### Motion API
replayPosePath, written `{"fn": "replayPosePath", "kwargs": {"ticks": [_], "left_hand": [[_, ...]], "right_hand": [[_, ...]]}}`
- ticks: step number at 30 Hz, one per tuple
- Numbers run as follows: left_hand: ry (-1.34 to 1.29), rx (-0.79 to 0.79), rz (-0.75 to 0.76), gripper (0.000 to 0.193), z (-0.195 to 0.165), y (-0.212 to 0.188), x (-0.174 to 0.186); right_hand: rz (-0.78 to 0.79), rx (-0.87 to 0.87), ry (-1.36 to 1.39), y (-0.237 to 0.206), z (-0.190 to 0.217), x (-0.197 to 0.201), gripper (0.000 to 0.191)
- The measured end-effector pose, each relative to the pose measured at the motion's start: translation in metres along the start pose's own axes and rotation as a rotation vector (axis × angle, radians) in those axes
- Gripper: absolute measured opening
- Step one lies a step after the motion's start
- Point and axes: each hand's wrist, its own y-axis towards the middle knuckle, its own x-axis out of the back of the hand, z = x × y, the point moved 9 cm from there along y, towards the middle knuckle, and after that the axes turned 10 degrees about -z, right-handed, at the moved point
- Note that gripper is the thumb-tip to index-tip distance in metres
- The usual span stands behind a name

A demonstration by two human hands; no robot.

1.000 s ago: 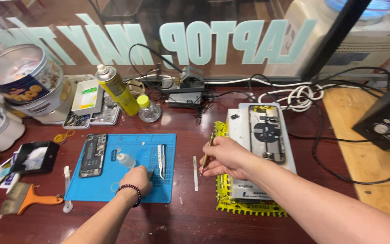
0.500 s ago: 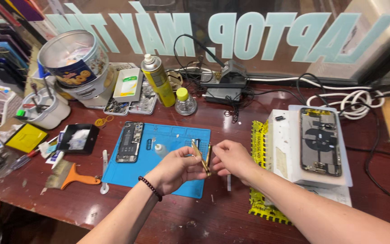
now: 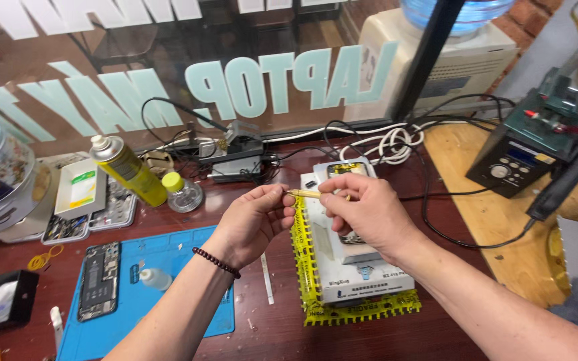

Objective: The person repairs a disassembled smartphone held in a bench fixture. They use a screwdriver to work on the phone frame, pick at components with tweezers, brush debris from the assembly, and reposition the phone mid-frame while continuing to work on its internal parts.

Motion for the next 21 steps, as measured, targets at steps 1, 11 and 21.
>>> {"fn": "replayPosePath", "kwargs": {"ticks": [1,11,21], "left_hand": [[0.046,0.013,0.010,0.014,0.007,-0.001,-0.014],[0.511,-0.187,-0.054,0.022,0.022,0.008,-0.094],[1.458,-0.658,-0.033,0.063,0.039,-0.034,-0.142]], "right_hand": [[0.000,-0.086,0.196,-0.002,-0.003,0.011,0.021],[-0.274,-0.017,0.262,-0.004,-0.002,0.125,0.025],[-0.291,0.202,-0.398,-0.007,0.007,0.127,0.028]]}}
